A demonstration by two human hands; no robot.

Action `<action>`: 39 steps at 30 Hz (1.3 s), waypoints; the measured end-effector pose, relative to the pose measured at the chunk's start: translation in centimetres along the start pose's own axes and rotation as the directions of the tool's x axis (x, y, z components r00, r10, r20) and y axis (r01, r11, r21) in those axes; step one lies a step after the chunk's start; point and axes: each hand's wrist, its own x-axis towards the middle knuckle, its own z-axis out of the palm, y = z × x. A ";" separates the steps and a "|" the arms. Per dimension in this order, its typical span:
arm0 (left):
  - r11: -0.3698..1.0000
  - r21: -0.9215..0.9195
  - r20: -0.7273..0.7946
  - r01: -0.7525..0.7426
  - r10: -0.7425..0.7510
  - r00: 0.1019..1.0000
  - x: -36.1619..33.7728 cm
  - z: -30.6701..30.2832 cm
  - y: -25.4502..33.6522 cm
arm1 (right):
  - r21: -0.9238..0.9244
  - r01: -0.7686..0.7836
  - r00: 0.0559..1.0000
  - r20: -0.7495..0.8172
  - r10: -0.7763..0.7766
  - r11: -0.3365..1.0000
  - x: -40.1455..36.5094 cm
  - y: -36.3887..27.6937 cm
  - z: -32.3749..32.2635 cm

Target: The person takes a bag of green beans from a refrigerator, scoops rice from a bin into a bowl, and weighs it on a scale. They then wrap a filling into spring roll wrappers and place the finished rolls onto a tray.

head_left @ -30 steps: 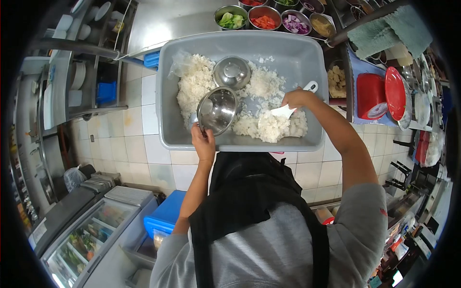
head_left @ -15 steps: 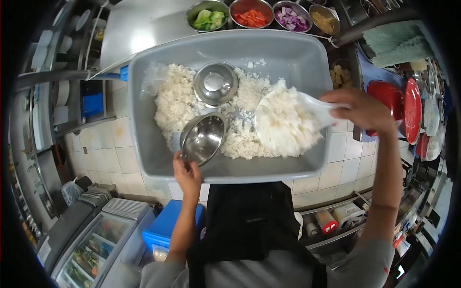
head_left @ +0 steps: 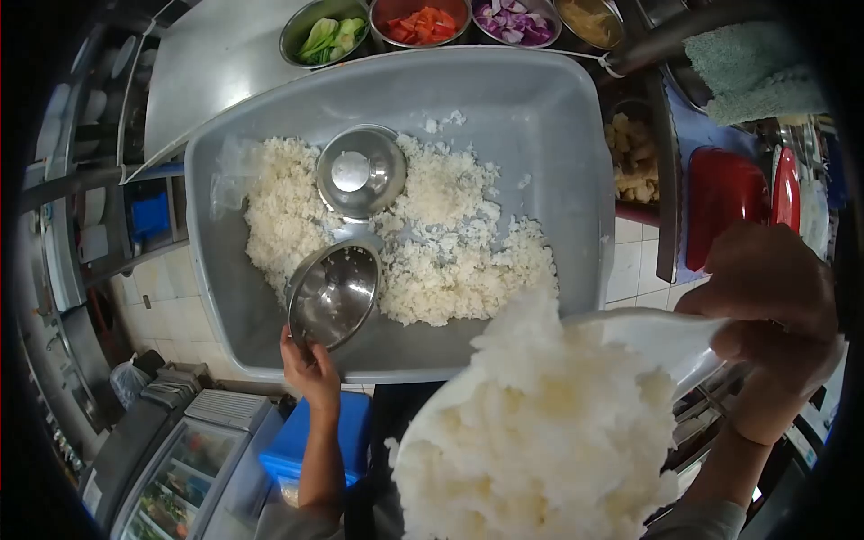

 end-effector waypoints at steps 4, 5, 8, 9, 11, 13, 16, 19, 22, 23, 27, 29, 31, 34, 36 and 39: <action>0.997 -0.008 -0.071 -0.078 0.077 0.995 0.1 0.3 -1.3 | 0.090 -0.133 0.978 0.175 0.116 0.987 0.8 -0.1 -0.9; 0.996 0.006 -0.036 -0.092 0.092 0.995 0.1 0.1 -1.5 | 0.136 -0.107 0.978 0.193 0.080 0.985 1.0 -0.2 -0.8; 0.993 -0.033 -0.025 -0.115 0.114 0.993 0.2 0.5 -3.5 | 0.168 -0.107 0.968 0.242 0.065 0.980 1.2 0.1 -0.7; 0.988 -0.086 -0.050 -0.127 0.123 0.991 0.2 0.5 -4.1 | 0.152 -0.132 0.959 0.271 0.087 0.980 1.2 0.2 -0.6; 0.982 -0.190 -0.019 -0.003 -0.001 1.000 -0.1 0.0 -2.7 | 0.203 -0.070 0.979 0.200 0.029 0.977 1.5 1.0 0.7; 0.949 -0.313 0.056 0.027 -0.010 0.998 0.8 -0.7 0.8 | 0.303 -0.008 0.983 0.178 -0.049 0.953 2.0 2.0 2.0; 0.845 -0.483 0.234 0.232 -0.130 0.963 1.9 0.1 4.7 | 0.247 -0.164 0.985 -0.013 0.173 0.955 2.1 2.3 6.0; 0.745 -0.561 0.392 0.361 -0.145 0.909 2.8 1.2 7.2 | -0.378 -0.100 0.971 -0.239 0.007 0.920 3.2 1.8 11.0; 0.670 -0.590 0.503 0.451 -0.131 0.854 3.2 1.8 9.6 | -0.552 -0.117 0.932 -0.347 -0.101 0.825 3.5 2.5 14.6; 0.674 -0.588 0.516 0.448 -0.115 0.849 3.3 1.9 10.0 | -0.593 -0.116 0.892 -0.415 -0.179 0.797 3.6 2.6 15.0; 0.682 -0.591 0.501 0.432 -0.110 0.858 3.4 1.7 9.8 | -0.371 -0.304 0.799 -0.601 0.024 0.877 1.5 2.0 13.4; 0.712 -0.576 0.506 0.402 -0.075 0.859 2.9 -0.8 11.2 | -0.318 -0.316 0.730 -0.684 0.015 0.894 0.2 3.2 12.4; 0.796 -0.566 0.369 0.214 0.013 0.930 1.7 -3.8 12.4 | 0.192 -0.371 0.579 -0.717 0.388 0.908 -1.3 4.2 12.3; 0.924 -0.382 0.447 0.016 0.169 0.879 0.2 -10.5 14.8 | 0.481 -0.326 0.497 -0.645 0.580 0.814 -2.5 5.6 12.9; 0.853 -0.517 0.353 -0.078 0.295 0.888 -0.7 -12.1 15.5 | 0.535 -0.371 0.485 -0.586 0.649 0.759 -3.6 7.3 14.2; 0.562 -0.821 0.271 -0.097 0.534 0.801 -0.1 -12.7 17.4 | 0.519 -0.441 0.542 -0.496 0.678 0.732 -2.9 7.7 15.8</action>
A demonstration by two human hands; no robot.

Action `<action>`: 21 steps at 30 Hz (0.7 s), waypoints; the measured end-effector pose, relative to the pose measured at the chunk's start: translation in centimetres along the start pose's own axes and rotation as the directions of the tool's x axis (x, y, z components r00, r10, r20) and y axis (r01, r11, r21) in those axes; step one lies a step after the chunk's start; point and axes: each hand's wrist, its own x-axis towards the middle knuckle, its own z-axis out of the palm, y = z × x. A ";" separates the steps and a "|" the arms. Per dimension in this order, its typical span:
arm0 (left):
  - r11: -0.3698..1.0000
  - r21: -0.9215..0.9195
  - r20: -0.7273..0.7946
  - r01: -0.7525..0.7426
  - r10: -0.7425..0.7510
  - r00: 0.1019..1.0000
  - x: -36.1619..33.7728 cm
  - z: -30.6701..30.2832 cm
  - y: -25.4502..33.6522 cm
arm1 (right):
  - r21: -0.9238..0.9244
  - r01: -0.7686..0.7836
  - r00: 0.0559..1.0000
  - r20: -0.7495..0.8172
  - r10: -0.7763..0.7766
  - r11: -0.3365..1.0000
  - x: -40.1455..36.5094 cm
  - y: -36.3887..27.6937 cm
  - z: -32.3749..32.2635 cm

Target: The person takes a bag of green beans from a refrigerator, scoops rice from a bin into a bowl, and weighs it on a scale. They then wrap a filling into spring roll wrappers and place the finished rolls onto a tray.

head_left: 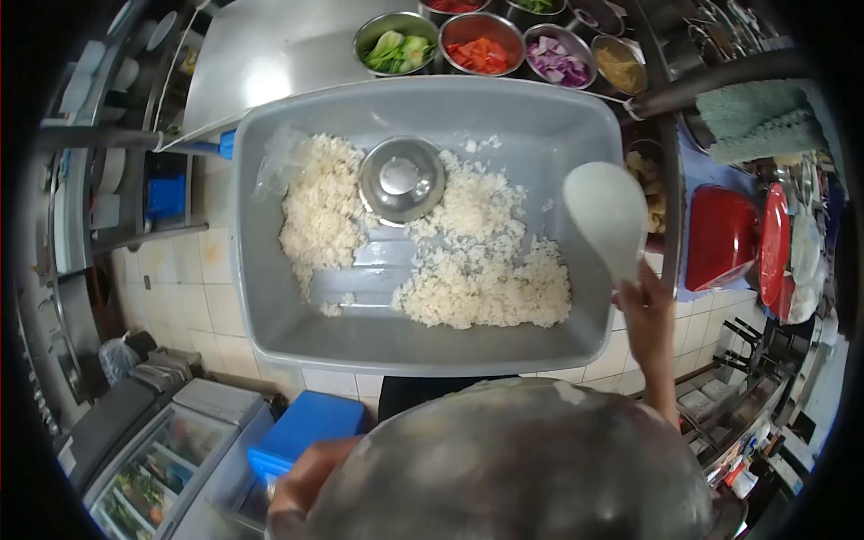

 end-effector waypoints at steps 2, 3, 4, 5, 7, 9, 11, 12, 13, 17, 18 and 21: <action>0.989 -0.122 0.038 -0.081 0.086 0.996 0.1 0.4 0.9 | -0.033 -0.015 0.998 0.056 0.017 0.999 0.2 0.4 1.0; 0.993 -0.101 -0.032 -0.067 0.064 0.997 0.0 0.6 1.4 | -0.031 -0.013 0.999 0.050 0.014 0.999 0.4 0.8 1.2; 0.996 -0.080 -0.104 -0.050 0.041 0.994 -0.1 0.8 1.7 | -0.093 0.041 0.997 0.068 -0.034 0.995 0.6 1.1 1.5; 0.997 -0.071 -0.130 -0.037 0.028 0.991 -0.1 0.8 1.6 | -0.152 0.092 0.993 0.093 -0.078 0.984 0.8 1.1 1.8; 0.997 -0.069 -0.153 -0.028 0.018 0.988 0.3 1.3 1.3 | -0.215 0.094 0.989 0.128 -0.067 0.972 1.0 0.4 2.0; 0.997 -0.075 -0.176 -0.017 0.003 0.984 0.6 2.3 1.1 | -0.277 0.193 0.980 0.107 -0.169 0.941 1.4 1.0 2.3; 0.998 -0.062 -0.232 0.011 -0.025 0.972 0.7 3.2 0.9 | -0.476 0.320 0.946 0.119 -0.300 0.819 2.4 0.6 2.3; 0.999 -0.033 -0.304 0.037 -0.045 0.951 0.7 3.2 0.8 | -0.649 0.407 0.898 0.154 -0.413 0.643 2.9 0.5 2.3; 0.997 0.017 -0.429 0.077 -0.063 0.901 0.6 2.8 0.2 | -0.783 0.390 0.881 0.164 -0.444 0.484 3.9 0.4 2.7; 0.790 0.425 -0.540 0.443 -0.171 0.824 -2.8 -2.4 -3.4 | -0.869 0.480 0.722 0.468 -0.510 -0.118 10.1 -1.6 5.3; 0.808 0.345 -0.575 0.478 -0.221 0.788 -3.3 -3.2 -5.5 | -0.839 0.496 0.709 0.540 -0.453 -0.225 11.4 -1.5 6.6; 0.910 0.262 -0.611 0.322 -0.102 0.785 -4.4 -3.5 -13.1 | -0.719 0.440 0.672 0.661 -0.334 -0.537 14.1 0.0 9.6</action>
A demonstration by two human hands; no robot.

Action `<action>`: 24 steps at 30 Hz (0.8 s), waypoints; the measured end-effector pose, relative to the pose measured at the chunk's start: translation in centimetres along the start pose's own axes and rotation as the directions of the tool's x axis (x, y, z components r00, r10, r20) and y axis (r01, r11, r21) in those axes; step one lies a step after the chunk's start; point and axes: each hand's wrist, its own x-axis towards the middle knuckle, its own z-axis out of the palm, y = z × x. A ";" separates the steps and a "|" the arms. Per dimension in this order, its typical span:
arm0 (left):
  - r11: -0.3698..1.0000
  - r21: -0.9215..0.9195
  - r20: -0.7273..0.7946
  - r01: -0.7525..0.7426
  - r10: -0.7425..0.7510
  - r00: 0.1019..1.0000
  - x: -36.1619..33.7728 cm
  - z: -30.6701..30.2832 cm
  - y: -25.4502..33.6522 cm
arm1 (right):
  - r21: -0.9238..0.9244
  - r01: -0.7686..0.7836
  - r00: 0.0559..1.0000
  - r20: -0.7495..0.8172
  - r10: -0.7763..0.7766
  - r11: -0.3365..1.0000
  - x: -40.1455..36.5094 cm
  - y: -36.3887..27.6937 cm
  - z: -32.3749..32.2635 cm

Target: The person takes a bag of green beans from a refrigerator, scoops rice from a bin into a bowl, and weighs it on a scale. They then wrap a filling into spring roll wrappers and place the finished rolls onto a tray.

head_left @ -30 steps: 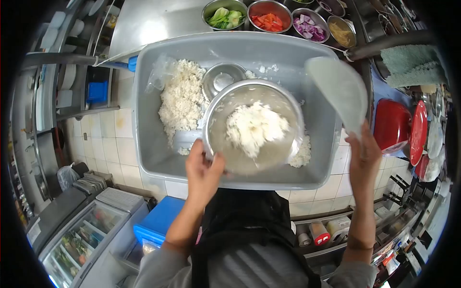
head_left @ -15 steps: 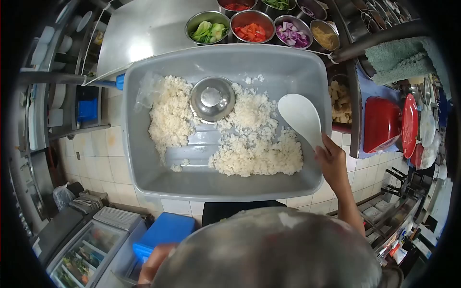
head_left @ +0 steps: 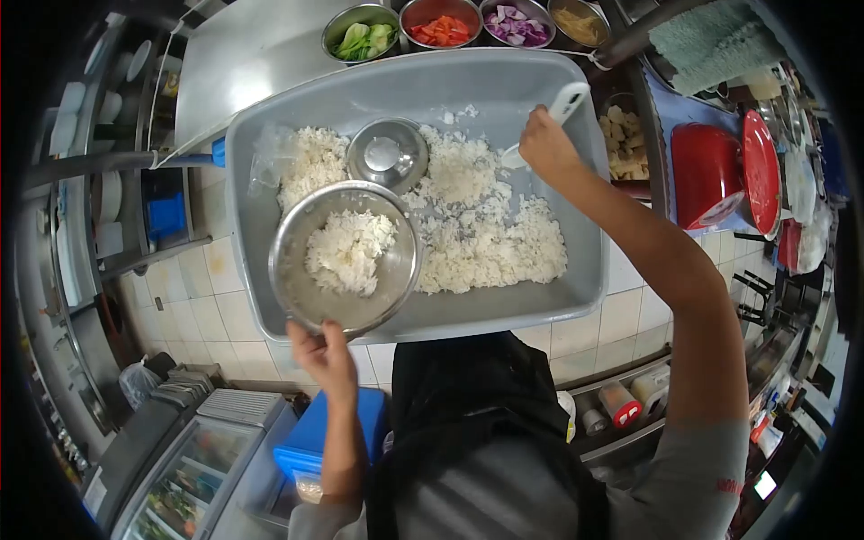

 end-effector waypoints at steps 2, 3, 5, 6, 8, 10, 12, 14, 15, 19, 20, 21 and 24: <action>0.997 -0.069 -0.045 0.025 -0.028 0.999 -1.1 1.0 -3.8 | -0.135 0.071 0.997 0.031 -0.067 0.988 0.4 -0.5 0.7; 0.997 -0.051 -0.018 0.063 -0.064 0.998 -1.4 0.9 -5.1 | -0.135 0.077 0.997 0.034 -0.073 0.988 0.4 -0.3 0.6; 0.999 -0.015 -0.012 0.035 -0.035 0.999 -1.8 1.0 -6.8 | 0.093 0.124 0.988 0.076 -0.131 0.988 0.0 0.1 0.9; 1.000 0.021 -0.001 -0.006 0.006 1.000 -1.8 1.0 -7.1 | 0.093 0.136 0.987 0.076 -0.143 0.986 -0.7 -0.5 1.1; 0.999 0.038 -0.032 0.024 -0.023 0.999 -1.7 1.3 -7.3 | 0.202 0.139 0.985 0.070 -0.156 0.970 -2.2 -1.9 1.5; 0.999 0.011 -0.088 -0.033 0.034 0.995 -1.8 1.4 -8.0 | 0.309 0.142 0.986 0.042 -0.162 0.940 -2.7 -3.4 3.0; 0.999 0.016 -0.113 -0.045 0.047 0.992 -1.6 1.6 -8.0 | 0.543 0.180 0.974 0.020 -0.227 0.820 -3.8 -5.6 3.5; 0.997 0.075 -0.122 -0.024 0.033 0.992 -1.6 1.8 -7.7 | 0.643 0.162 0.958 0.078 -0.275 0.749 -3.3 -6.9 3.4; 0.998 0.058 -0.119 -0.039 0.046 0.992 -1.5 2.0 -7.7 | 0.735 0.128 0.935 0.136 -0.328 0.666 -3.1 -7.3 3.3; 0.998 0.064 -0.099 0.018 -0.011 0.995 -1.6 1.7 -7.8 | 0.859 0.121 0.948 0.049 -0.315 0.498 -2.9 -6.6 3.8; 0.994 0.110 -0.089 0.012 -0.002 0.996 -1.5 1.6 -7.9 | 0.870 0.108 0.922 0.093 -0.375 0.481 -2.7 -5.7 2.9; 0.988 0.156 -0.079 0.006 0.007 0.997 -1.4 1.6 -8.0 | 0.879 0.095 0.891 0.134 -0.434 0.467 -2.7 -4.9 2.3; 0.995 0.094 -0.043 0.014 -0.010 0.999 -1.0 1.4 -7.5 | 0.910 0.024 0.888 0.171 -0.427 0.415 -2.8 -3.3 1.0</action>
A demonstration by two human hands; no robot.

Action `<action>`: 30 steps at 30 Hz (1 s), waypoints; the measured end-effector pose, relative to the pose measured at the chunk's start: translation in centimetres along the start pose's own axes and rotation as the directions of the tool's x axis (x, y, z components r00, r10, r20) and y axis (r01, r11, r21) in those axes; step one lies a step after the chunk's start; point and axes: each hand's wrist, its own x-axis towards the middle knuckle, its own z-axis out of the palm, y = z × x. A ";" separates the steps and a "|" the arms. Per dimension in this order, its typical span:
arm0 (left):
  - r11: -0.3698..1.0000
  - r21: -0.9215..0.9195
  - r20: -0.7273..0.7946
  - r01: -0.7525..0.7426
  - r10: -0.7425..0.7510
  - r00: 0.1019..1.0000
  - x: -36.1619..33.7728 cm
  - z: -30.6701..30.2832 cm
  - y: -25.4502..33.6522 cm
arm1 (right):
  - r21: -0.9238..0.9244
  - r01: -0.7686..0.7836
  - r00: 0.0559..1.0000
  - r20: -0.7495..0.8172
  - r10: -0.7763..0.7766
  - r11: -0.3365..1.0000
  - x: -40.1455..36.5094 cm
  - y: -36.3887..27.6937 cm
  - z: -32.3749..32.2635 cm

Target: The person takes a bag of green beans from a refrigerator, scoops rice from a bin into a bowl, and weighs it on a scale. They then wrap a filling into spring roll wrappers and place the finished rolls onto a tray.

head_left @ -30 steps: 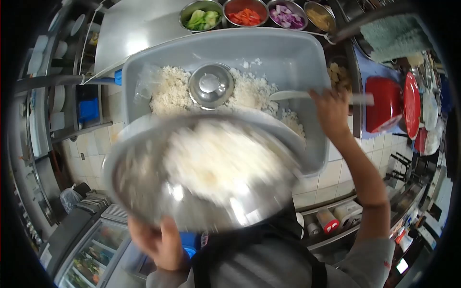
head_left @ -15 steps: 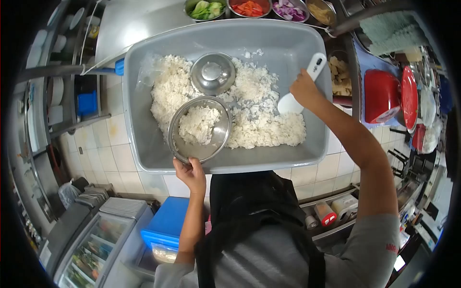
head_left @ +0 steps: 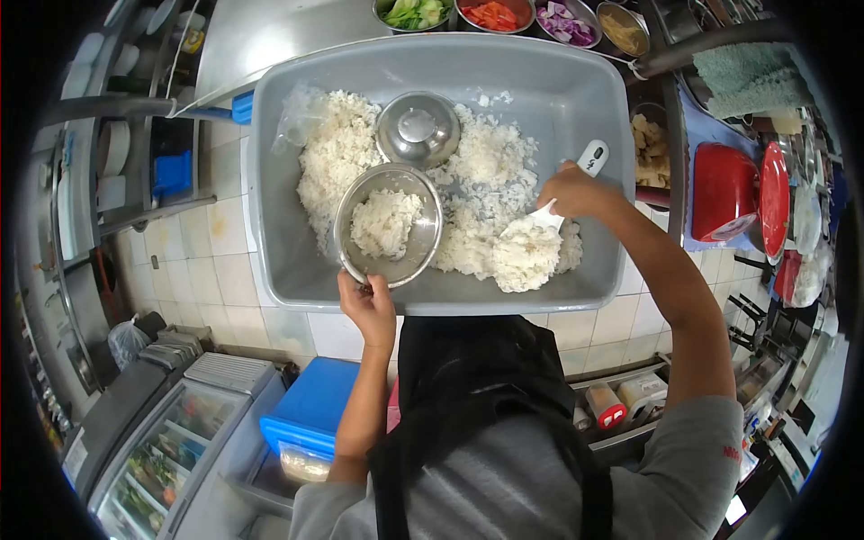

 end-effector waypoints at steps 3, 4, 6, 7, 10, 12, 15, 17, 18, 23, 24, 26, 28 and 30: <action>0.998 -0.028 0.056 0.051 -0.049 0.997 0.7 -0.2 0.5 | 0.084 -0.044 0.999 -0.008 0.044 0.996 -2.4 -2.0 -3.6; 0.999 -0.023 0.051 0.048 -0.047 0.998 0.9 0.1 1.0 | 0.085 -0.036 0.999 -0.010 0.037 0.996 -3.1 -2.4 -4.6; 0.937 -0.207 0.140 0.281 -0.256 0.957 1.2 1.0 1.9 | 0.210 0.040 0.989 -0.144 -0.010 0.977 -4.7 -3.0 -6.5; 0.935 -0.199 0.195 0.292 -0.254 0.947 1.4 1.1 1.5 | 0.264 0.013 0.983 -0.181 0.036 0.965 -5.6 -3.9 -7.4; 0.902 -0.216 0.312 0.374 -0.299 0.902 1.4 2.2 2.9 | 0.280 0.059 0.846 -0.524 0.100 0.958 -7.2 -6.0 -7.7; 0.889 -0.223 0.342 0.401 -0.314 0.886 1.2 3.1 4.4 | 0.146 0.075 0.758 -0.651 0.039 0.986 -7.3 -7.4 -6.2; 0.827 -0.326 0.431 0.458 -0.302 0.851 1.3 4.1 5.1 | -0.267 -0.121 0.482 -0.858 -0.178 0.956 -8.1 -10.5 -4.0; 0.819 -0.336 0.440 0.465 -0.300 0.846 1.5 4.4 5.3 | -0.218 -0.162 0.281 -0.945 -0.167 0.962 -8.4 -11.2 -2.9; 0.810 -0.341 0.451 0.477 -0.304 0.839 1.5 4.5 5.4 | -0.223 -0.160 0.278 -0.945 -0.173 0.962 -8.8 -11.2 -2.7; 0.827 -0.353 0.405 0.437 -0.286 0.869 1.1 4.1 4.2 | 0.017 -0.183 0.307 -0.949 0.073 0.983 -11.6 -10.9 -1.8; 0.830 -0.361 0.395 0.425 -0.277 0.876 1.1 4.0 4.3 | 0.016 -0.180 0.304 -0.950 0.071 0.984 -11.5 -11.3 -1.5; 0.851 -0.334 0.396 0.405 -0.264 0.880 0.9 3.7 4.9 | 0.009 -0.163 0.371 -0.926 0.070 0.987 -11.1 -11.9 -0.8; 0.871 -0.312 0.395 0.380 -0.245 0.886 0.9 3.1 5.9 | 0.160 -0.068 0.267 -0.948 0.172 0.985 -11.1 -11.2 -0.3; 0.890 -0.325 0.382 0.320 -0.186 0.905 0.0 1.2 10.2 | 0.543 0.205 0.140 -0.839 0.525 0.814 -11.7 -10.3 -0.3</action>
